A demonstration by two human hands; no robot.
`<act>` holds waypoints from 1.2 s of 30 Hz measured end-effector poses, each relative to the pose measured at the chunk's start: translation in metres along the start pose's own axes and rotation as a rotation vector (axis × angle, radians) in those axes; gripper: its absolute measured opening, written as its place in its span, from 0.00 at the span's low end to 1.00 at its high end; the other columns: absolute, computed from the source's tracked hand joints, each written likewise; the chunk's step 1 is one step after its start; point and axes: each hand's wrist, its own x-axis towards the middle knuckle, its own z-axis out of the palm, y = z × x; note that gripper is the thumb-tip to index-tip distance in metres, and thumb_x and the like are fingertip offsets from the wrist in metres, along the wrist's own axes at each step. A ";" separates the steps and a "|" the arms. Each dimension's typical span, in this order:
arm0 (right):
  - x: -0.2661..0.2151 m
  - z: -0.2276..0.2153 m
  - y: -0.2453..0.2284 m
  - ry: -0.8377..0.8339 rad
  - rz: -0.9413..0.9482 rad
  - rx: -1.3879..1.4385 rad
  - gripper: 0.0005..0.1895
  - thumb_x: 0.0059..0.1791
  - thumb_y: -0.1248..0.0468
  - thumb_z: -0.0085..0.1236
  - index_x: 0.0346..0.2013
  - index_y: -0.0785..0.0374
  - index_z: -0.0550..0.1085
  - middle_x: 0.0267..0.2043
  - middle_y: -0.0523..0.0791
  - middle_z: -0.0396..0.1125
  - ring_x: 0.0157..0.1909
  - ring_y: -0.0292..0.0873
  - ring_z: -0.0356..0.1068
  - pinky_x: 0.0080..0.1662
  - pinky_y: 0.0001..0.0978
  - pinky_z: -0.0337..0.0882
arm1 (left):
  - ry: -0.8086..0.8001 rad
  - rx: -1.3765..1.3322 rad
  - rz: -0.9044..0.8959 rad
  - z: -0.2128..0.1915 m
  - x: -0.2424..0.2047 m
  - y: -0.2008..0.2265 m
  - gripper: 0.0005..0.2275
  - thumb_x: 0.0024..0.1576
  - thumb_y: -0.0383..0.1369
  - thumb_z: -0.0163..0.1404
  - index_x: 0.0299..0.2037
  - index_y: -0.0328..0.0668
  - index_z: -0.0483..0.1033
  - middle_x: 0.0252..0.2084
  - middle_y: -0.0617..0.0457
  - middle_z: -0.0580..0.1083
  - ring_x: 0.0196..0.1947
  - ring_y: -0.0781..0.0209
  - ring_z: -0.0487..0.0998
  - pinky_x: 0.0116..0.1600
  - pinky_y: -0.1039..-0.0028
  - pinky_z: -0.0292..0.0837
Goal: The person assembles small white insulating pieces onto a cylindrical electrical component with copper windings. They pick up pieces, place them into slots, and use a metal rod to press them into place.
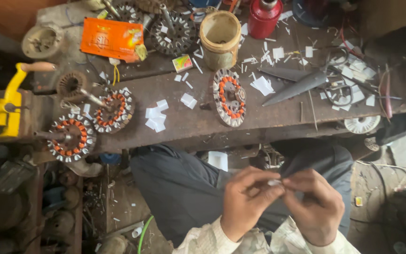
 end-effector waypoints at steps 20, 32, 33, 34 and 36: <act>-0.001 0.010 -0.005 -0.035 0.079 0.124 0.06 0.44 0.79 0.61 0.35 0.73 0.77 0.39 0.50 0.76 0.39 0.39 0.79 0.41 0.24 0.79 | 0.089 -0.281 -0.089 0.003 0.000 -0.020 0.03 0.62 0.24 0.55 0.42 0.32 0.78 0.43 0.55 0.72 0.42 0.67 0.76 0.49 0.78 0.74; 0.004 0.011 -0.030 0.060 -0.101 0.131 0.07 0.43 0.81 0.63 0.33 0.75 0.74 0.37 0.52 0.74 0.34 0.37 0.76 0.36 0.20 0.76 | 0.163 -0.602 0.025 0.016 -0.007 -0.025 0.05 0.58 0.21 0.60 0.41 0.28 0.78 0.43 0.49 0.72 0.39 0.62 0.77 0.45 0.74 0.75; 0.004 0.011 -0.031 0.064 -0.110 0.151 0.08 0.42 0.81 0.63 0.34 0.75 0.74 0.36 0.52 0.74 0.33 0.37 0.75 0.35 0.19 0.75 | 0.159 -0.526 0.039 0.014 -0.009 -0.023 0.05 0.58 0.21 0.60 0.41 0.28 0.78 0.43 0.49 0.72 0.39 0.62 0.77 0.45 0.74 0.75; 0.004 0.012 -0.030 0.072 -0.117 0.169 0.08 0.42 0.81 0.63 0.34 0.75 0.74 0.35 0.52 0.73 0.32 0.36 0.75 0.34 0.18 0.73 | 0.150 -0.450 0.048 0.013 -0.011 -0.019 0.05 0.59 0.21 0.59 0.42 0.29 0.77 0.44 0.49 0.72 0.39 0.63 0.77 0.45 0.75 0.75; 0.003 0.011 -0.031 0.080 -0.132 0.173 0.08 0.42 0.81 0.62 0.34 0.75 0.74 0.35 0.52 0.73 0.31 0.36 0.74 0.33 0.18 0.72 | 0.141 -0.433 0.047 0.015 -0.014 -0.012 0.05 0.60 0.22 0.58 0.42 0.29 0.77 0.45 0.50 0.71 0.40 0.65 0.76 0.45 0.76 0.75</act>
